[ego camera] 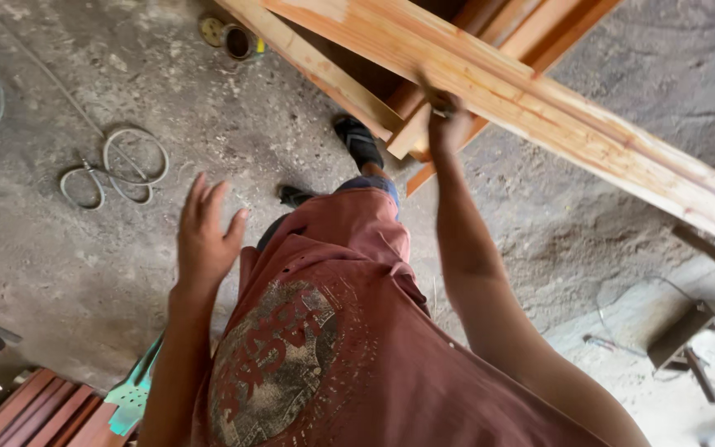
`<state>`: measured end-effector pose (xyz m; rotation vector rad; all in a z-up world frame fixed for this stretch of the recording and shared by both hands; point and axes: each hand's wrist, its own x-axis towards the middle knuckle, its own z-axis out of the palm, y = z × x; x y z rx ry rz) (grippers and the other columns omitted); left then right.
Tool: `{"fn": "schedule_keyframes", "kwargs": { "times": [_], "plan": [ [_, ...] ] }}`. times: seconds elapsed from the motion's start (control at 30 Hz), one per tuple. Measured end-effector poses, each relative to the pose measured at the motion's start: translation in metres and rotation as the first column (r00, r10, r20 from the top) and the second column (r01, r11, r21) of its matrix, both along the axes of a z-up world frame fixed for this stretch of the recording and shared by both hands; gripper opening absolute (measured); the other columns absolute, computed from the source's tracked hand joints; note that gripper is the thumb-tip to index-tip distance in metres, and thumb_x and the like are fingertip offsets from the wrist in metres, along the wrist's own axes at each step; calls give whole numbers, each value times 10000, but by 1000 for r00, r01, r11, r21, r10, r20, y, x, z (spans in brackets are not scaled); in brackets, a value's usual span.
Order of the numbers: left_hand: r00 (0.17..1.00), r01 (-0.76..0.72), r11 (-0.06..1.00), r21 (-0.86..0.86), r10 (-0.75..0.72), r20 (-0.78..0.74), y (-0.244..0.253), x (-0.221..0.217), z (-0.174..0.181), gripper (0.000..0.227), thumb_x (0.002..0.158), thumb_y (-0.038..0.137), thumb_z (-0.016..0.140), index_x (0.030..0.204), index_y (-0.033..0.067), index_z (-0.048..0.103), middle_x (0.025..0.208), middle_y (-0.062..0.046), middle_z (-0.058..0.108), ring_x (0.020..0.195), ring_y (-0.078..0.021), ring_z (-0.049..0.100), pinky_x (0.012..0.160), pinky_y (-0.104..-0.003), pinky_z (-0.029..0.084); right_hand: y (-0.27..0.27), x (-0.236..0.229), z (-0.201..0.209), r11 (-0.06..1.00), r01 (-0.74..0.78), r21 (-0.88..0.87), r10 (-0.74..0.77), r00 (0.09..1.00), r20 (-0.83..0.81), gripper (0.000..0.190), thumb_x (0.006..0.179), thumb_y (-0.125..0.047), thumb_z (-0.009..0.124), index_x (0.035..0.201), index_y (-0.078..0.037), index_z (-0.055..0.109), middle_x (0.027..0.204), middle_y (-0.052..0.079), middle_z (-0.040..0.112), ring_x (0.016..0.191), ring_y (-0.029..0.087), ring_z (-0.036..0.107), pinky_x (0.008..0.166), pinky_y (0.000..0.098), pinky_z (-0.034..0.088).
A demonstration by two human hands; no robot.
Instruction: The person applies a dark liquid finish to a wooden frame using a paintbrush. They hold the can in one hand and brush the wood in the other, moving along the frame to cover different sections. The person briefly sets the can down to reposition the frame before continuing to apply the finish.
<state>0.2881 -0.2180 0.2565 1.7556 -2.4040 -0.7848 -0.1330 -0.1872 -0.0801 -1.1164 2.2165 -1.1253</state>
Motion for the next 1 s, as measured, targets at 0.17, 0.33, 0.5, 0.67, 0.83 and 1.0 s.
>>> {"fn": "schedule_keyframes", "kwargs": {
  "times": [0.17,0.33,0.5,0.67,0.83,1.0],
  "plan": [
    [998,-56,998,-24,56,4,4,3,9,532,1000,243,707,1444,5,536,1552,-303,460,1393,-483,508,1120,-532,463,62,-98,23,857,501,123,-492,865,-95,151,902,-191,766,887,-43,790,816,108,770,728,179,681,664,318,569],
    [980,-198,978,-58,200,16,16,33,12,496,994,239,694,1418,19,561,1555,-294,457,1369,-469,532,1090,-532,484,-28,-83,7,959,256,123,-250,966,-59,180,971,-214,656,978,-64,754,911,136,782,811,264,730,727,385,587],
    [938,-333,940,-71,338,73,33,72,1,504,979,277,706,1397,26,578,1551,-284,460,1331,-455,551,1059,-528,499,-178,52,-19,980,-199,1,181,887,-425,283,854,-73,623,1107,-34,744,1106,234,733,878,414,690,760,479,557],
    [902,-420,907,-34,421,92,44,107,-22,512,978,291,695,1404,41,558,1575,-288,439,1372,-455,511,1062,-511,481,-234,134,27,977,-213,3,210,966,153,104,943,-135,758,1015,-60,758,986,133,774,885,234,759,779,342,607],
    [885,-464,884,-47,466,22,48,145,-64,540,944,287,704,1409,56,555,1555,-281,445,1376,-483,486,1110,-528,425,-191,186,71,952,-230,-201,278,924,261,122,959,-62,792,1051,5,748,981,96,757,872,150,679,796,306,563],
    [889,-438,899,-8,432,-148,26,197,-124,553,933,292,714,1411,65,556,1511,-278,474,1330,-476,513,1093,-523,449,-163,239,93,918,-389,-82,396,914,92,116,956,-76,816,1028,-3,762,936,109,745,842,155,670,793,297,547]
  ]
}}
